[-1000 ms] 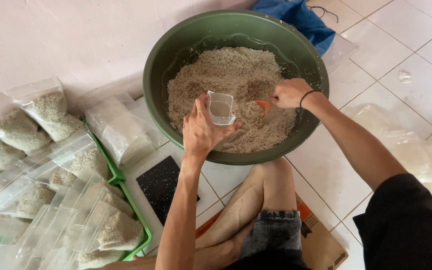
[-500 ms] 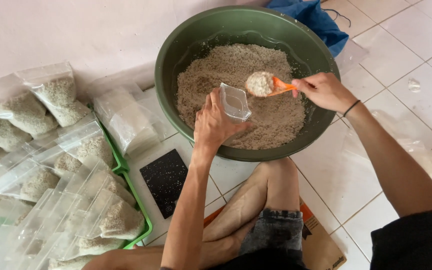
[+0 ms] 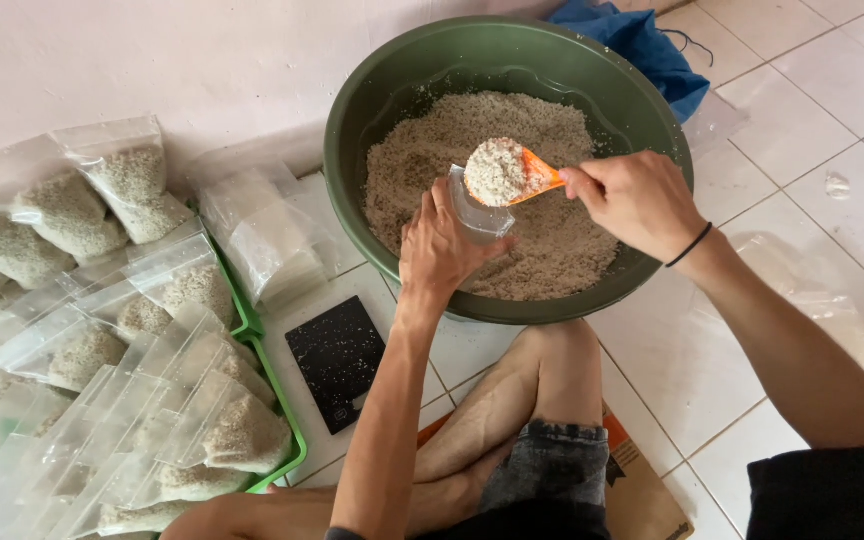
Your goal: Scooping grain from a large basin into small plastic bags and weighing them on a digital scale for precise measurement.
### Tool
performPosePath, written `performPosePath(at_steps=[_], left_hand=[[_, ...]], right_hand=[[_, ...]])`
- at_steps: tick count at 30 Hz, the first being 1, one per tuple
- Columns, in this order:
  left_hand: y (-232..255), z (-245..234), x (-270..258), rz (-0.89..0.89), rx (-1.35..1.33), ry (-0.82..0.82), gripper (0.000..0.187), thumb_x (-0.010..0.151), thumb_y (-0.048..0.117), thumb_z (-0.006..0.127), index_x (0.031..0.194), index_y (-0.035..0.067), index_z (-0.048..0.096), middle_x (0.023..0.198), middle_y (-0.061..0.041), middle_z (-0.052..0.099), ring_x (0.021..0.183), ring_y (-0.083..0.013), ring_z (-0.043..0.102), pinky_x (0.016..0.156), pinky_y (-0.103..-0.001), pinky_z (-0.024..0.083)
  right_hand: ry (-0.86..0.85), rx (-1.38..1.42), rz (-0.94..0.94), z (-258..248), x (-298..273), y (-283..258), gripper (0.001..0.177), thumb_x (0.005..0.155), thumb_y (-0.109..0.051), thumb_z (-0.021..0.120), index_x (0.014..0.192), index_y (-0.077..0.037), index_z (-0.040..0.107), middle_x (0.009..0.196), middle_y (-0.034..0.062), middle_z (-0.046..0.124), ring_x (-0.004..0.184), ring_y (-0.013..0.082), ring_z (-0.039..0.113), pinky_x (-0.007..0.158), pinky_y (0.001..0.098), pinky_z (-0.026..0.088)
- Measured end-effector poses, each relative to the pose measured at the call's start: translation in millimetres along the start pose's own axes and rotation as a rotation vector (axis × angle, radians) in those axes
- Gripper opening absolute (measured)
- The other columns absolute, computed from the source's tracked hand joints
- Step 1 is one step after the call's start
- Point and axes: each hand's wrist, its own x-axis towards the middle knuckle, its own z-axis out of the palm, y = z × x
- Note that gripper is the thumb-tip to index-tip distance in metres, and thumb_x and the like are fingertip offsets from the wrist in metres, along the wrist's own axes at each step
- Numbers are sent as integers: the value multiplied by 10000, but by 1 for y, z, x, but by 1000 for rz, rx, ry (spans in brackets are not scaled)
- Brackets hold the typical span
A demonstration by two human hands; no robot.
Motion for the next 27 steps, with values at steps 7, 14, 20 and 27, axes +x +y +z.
performPosePath(at_steps=[7, 14, 20, 27], left_hand=[[3, 1, -3, 3, 11, 52, 1109, 561, 767, 745, 1313, 37, 385, 1133, -167, 614, 1047, -376, 673, 860, -520, 560], [2, 2, -3, 39, 20, 114, 1055, 566, 747, 751, 1256, 24, 413, 1099, -182, 631, 997, -388, 686, 810, -517, 584], [2, 0, -2, 18, 42, 80, 1082, 567, 757, 752, 1276, 12, 414, 1117, -191, 626, 1026, -390, 677, 826, -515, 576], [6, -5, -7, 16, 21, 87, 1056, 582, 729, 758, 1276, 11, 413, 1123, -193, 627, 1030, -396, 675, 826, -511, 576]], right_hand=[[203, -368, -156, 12, -8, 2, 412, 1092, -379, 499, 771, -160, 636, 581, -11, 590, 512, 203, 612, 522, 321, 491], [357, -479, -261, 24, -10, 4, 310, 1058, -377, 524, 866, -196, 685, 627, -5, 579, 541, 185, 611, 502, 306, 478], [376, -509, -277, 23, -10, 0, 295, 1064, -366, 509, 892, -214, 695, 614, -28, 552, 541, 159, 604, 515, 281, 481], [423, -574, -304, 27, -10, -3, 291, 1068, -367, 502, 920, -207, 694, 632, -25, 539, 552, 159, 613, 512, 281, 477]])
